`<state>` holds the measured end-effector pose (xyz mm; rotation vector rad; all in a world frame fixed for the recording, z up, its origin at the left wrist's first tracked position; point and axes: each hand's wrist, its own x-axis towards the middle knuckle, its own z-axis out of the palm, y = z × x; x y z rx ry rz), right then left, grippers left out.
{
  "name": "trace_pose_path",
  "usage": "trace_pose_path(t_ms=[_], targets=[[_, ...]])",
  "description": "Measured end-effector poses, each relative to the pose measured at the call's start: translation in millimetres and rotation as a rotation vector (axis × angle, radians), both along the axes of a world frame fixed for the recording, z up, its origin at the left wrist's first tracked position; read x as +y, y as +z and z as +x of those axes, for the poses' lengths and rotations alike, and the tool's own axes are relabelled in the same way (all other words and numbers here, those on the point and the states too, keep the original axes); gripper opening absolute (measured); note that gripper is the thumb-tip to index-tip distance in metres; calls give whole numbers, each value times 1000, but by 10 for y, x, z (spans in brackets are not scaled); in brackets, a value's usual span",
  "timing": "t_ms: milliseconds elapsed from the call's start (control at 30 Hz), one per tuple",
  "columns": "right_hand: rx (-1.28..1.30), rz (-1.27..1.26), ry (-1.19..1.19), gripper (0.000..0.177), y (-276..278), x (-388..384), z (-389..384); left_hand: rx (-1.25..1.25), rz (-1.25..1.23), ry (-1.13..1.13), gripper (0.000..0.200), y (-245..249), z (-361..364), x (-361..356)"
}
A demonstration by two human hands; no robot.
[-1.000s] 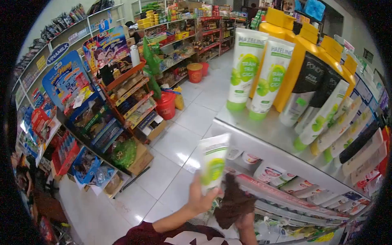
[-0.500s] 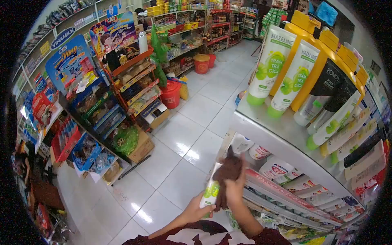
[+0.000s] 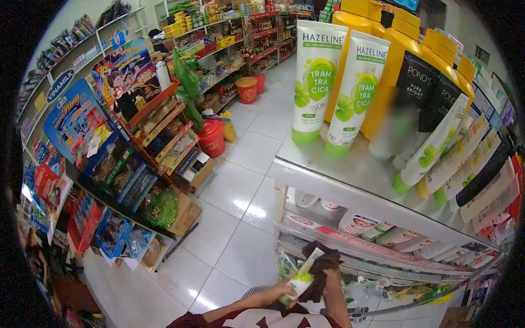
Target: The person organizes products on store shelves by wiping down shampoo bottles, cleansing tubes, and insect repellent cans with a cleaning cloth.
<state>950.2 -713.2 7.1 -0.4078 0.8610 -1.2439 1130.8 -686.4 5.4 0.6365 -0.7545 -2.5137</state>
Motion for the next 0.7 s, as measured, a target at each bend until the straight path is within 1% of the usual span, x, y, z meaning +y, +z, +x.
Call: trace_pose_path(t_ms=[33, 67, 100, 133, 167, 200, 267, 300, 333, 367, 400, 433, 467, 533, 600, 633, 667, 700], targets=[[10, 12, 23, 47, -38, -18, 65, 164, 122, -45, 25, -1, -14, -35], [19, 26, 45, 47, -29, -40, 162, 367, 289, -47, 25, -49, -36, -32], [24, 18, 117, 46, -19, -77, 265, 567, 461, -49, 25, -130, -62, -22], [88, -15, 160, 41, 30, -70, 334, 763, 633, -47, 25, -187, -75, -13], [382, -90, 127, 38, -35, -43, 348, 819, 602, -115, 23, -190, -58, -44], [671, -167, 94, 34, -99, -38, 373, 721, 556, -100, 23, -287, -61, -54], [1089, -136, 177, 39, 438, -9, 444, 514, 470, -63, 23, -540, -65, -5], [1130, -102, 197, 39, -79, 15, 224, 271, 477, 33, 20, -271, -68, -35], [925, -15, 12, 38, 144, 3, 266, 210, 352, -70, 21, -413, -81, -44], [689, 159, -174, 37, 30, 18, 219, -95, 96, -28, 26, -359, -112, -60], [514, 219, -209, 34, 57, 13, 162, -297, -352, 249, 33, -542, -210, 14], [317, 71, -155, 29, 203, -22, 172, -556, -563, 126, 41, -302, -131, -67], [182, 146, -166, 24, -58, -44, 86, -742, -814, 99, 48, -138, -78, -121], [21, 128, -142, 21, 113, -173, 232, -1095, -1066, -56, 50, -48, -54, -174], [256, 206, -190, 21, -33, -231, 400, -1176, -1076, -65, 48, 55, -51, -195], [464, 80, -210, 22, -216, -284, 505, -1212, -1070, -60, 47, 102, -74, -173], [645, 100, -97, 26, -339, -202, 537, -1231, -1041, -49, 50, 158, -68, -163], [740, 51, -29, 28, -188, -181, 647, -1254, -1015, -33, 53, 223, -31, -180]])
